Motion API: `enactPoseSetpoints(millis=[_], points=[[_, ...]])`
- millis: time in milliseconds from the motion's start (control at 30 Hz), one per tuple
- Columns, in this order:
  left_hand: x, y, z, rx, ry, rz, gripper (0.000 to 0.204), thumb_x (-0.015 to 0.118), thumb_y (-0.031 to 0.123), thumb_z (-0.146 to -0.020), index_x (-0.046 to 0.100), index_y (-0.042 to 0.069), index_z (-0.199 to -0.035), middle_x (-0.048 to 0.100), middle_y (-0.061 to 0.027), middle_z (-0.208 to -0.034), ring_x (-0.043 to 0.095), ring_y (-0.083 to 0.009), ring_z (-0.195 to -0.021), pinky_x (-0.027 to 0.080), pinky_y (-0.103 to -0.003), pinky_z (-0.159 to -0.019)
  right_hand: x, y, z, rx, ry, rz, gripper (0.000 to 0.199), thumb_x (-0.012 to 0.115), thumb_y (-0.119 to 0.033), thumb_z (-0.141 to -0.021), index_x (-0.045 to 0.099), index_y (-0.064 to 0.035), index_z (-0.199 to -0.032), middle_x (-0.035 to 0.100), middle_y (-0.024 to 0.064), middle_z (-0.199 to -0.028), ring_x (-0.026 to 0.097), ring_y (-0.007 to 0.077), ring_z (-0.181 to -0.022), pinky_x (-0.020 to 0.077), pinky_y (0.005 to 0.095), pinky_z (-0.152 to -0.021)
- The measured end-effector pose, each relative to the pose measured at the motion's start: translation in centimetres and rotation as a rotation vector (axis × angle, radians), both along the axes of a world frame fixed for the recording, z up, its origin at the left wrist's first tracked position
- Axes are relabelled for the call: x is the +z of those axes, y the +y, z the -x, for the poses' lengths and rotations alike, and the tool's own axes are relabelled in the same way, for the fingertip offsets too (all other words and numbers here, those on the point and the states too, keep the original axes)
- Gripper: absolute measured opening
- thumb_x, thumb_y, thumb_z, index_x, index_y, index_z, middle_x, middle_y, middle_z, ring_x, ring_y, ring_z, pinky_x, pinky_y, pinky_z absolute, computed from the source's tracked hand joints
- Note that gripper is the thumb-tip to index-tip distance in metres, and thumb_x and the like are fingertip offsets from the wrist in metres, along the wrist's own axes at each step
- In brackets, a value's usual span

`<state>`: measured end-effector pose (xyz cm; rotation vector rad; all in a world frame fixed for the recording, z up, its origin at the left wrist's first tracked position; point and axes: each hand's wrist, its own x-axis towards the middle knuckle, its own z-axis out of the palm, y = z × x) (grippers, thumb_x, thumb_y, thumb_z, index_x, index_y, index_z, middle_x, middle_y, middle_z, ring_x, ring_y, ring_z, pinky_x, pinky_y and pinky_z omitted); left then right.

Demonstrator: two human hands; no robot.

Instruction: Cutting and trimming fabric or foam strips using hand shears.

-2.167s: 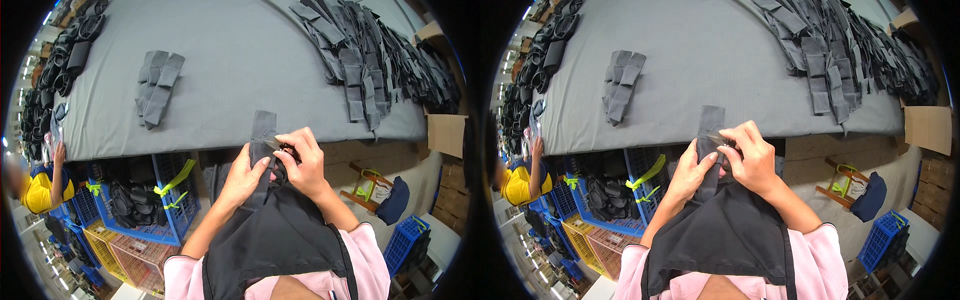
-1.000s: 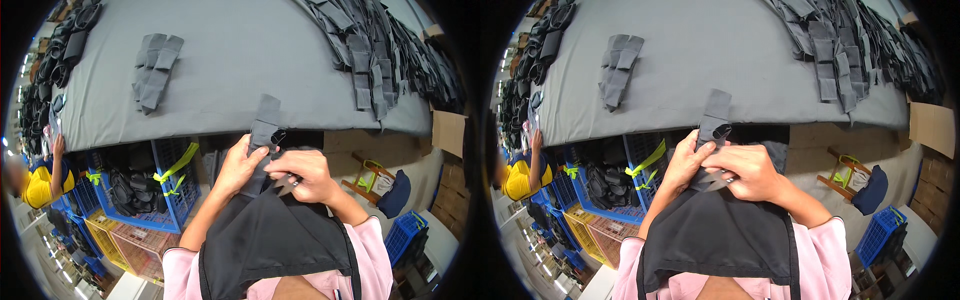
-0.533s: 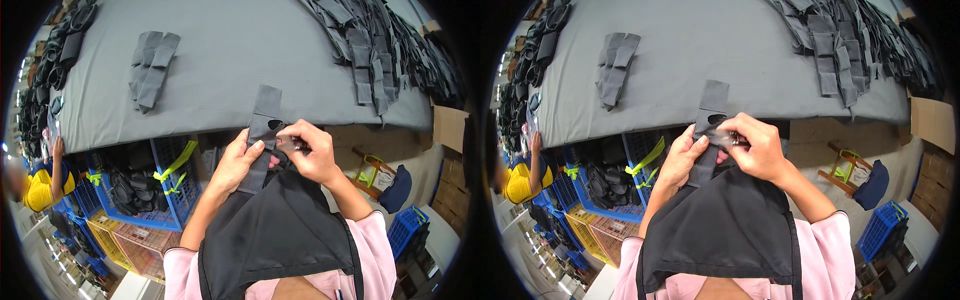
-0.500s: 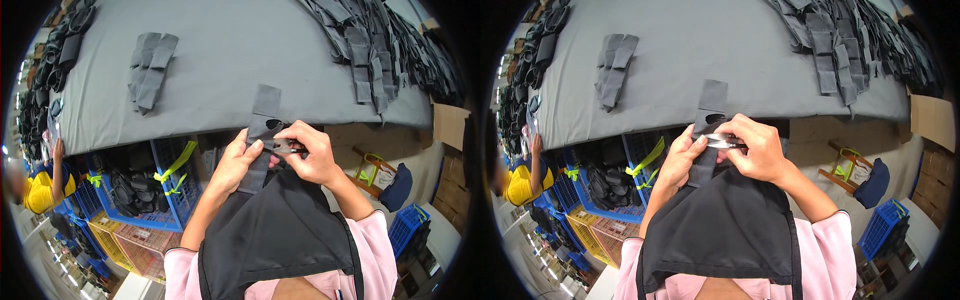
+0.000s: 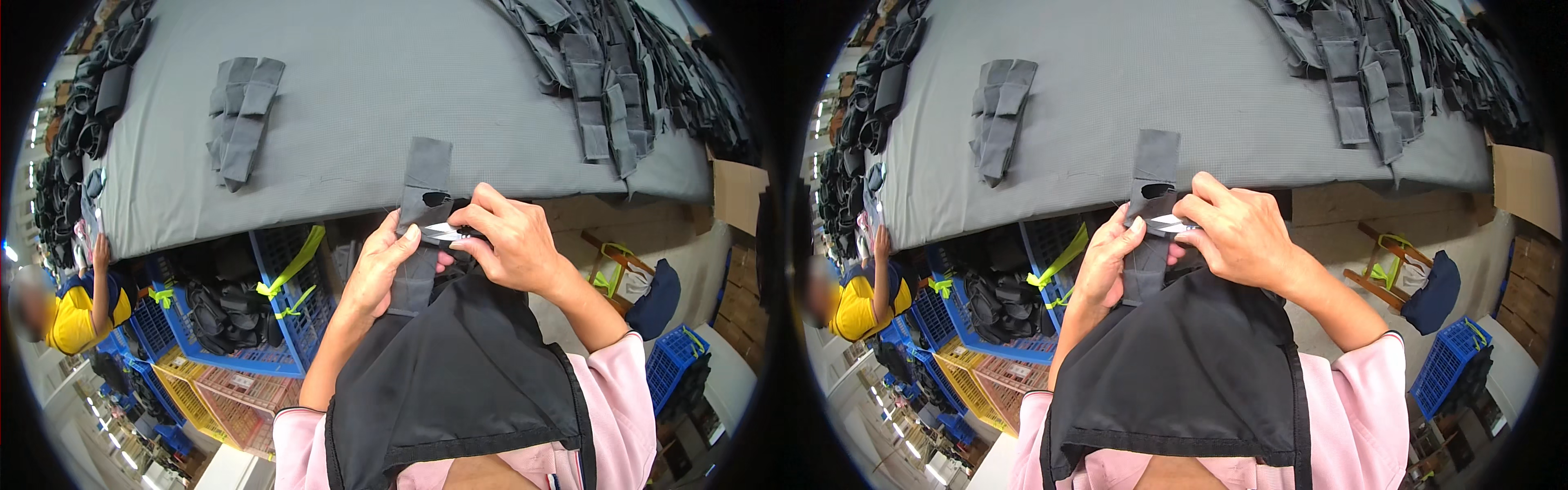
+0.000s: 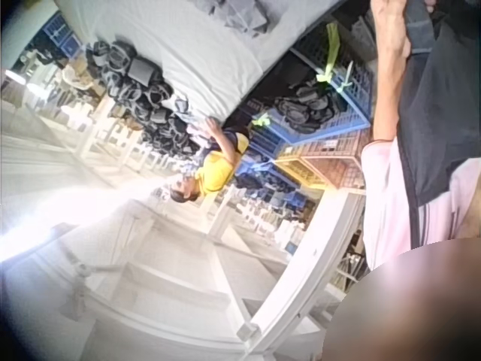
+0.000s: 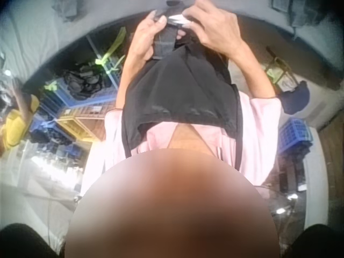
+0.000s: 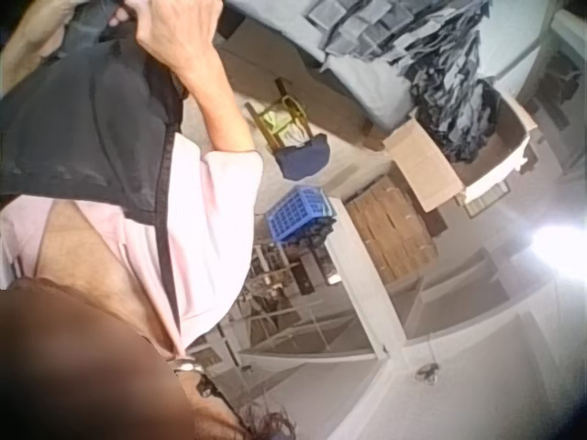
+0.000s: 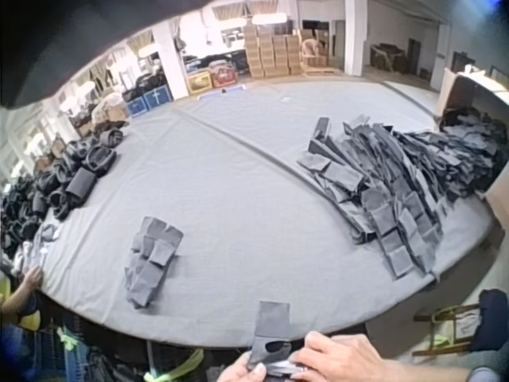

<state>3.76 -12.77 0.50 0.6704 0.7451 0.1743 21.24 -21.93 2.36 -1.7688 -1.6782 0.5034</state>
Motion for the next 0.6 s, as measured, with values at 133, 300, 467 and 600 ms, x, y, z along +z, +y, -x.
enactPoseSetpoints(millis=[133, 300, 467, 600], points=[[0.1, 0.2, 0.2, -0.031, 0.019, 0.004, 0.038, 0.05, 0.025, -0.095, 0.043, -0.001, -0.121, 0.062, -0.0136, -0.1, 0.065, -0.0179, -0.08, 0.054, -0.029, -0.072, -0.1, 0.5, -1.0, 0.122, -0.016, 0.029, 0.024, 0.073, -0.013, -0.066, 0.06, -0.0072, -0.085, 0.048, 0.005, -0.075, 0.053, 0.0225, -0.058, 0.0403, 0.0332, -0.05], [0.0, 0.2, 0.3, -0.059, 0.032, 0.01, 0.042, 0.051, 0.026, -0.094, 0.042, -0.002, -0.125, 0.062, -0.0134, -0.099, 0.065, -0.0177, -0.079, 0.053, -0.028, -0.07, -0.5, 1.0, -1.7, 0.207, 0.016, 0.026, 0.024, 0.073, -0.013, -0.064, 0.059, -0.0075, -0.083, 0.048, 0.004, -0.074, 0.053, 0.0226, -0.059, 0.0403, 0.0335, -0.05], [-0.2, 0.2, 0.5, -0.079, 0.024, 0.027, 0.045, 0.052, 0.026, -0.094, 0.04, -0.003, -0.126, 0.062, -0.0127, -0.098, 0.065, -0.0179, -0.077, 0.053, -0.029, -0.069, -0.6, 0.9, -1.7, 0.248, -0.003, 0.014, 0.024, 0.073, -0.014, -0.063, 0.058, -0.0069, -0.082, 0.049, 0.0037, -0.073, 0.053, 0.0231, -0.059, 0.0399, 0.0335, -0.049], [-0.3, 0.2, 0.5, -0.073, 0.015, 0.061, 0.044, 0.053, 0.024, -0.094, 0.041, -0.002, -0.126, 0.062, -0.0125, -0.098, 0.065, -0.0177, -0.076, 0.053, -0.029, -0.069, -0.4, 0.3, -1.5, 0.228, 0.034, 0.003, 0.019, 0.07, -0.013, -0.069, 0.057, -0.0071, -0.081, 0.05, 0.0035, -0.078, 0.055, 0.0213, -0.058, 0.0409, 0.0347, -0.051]])
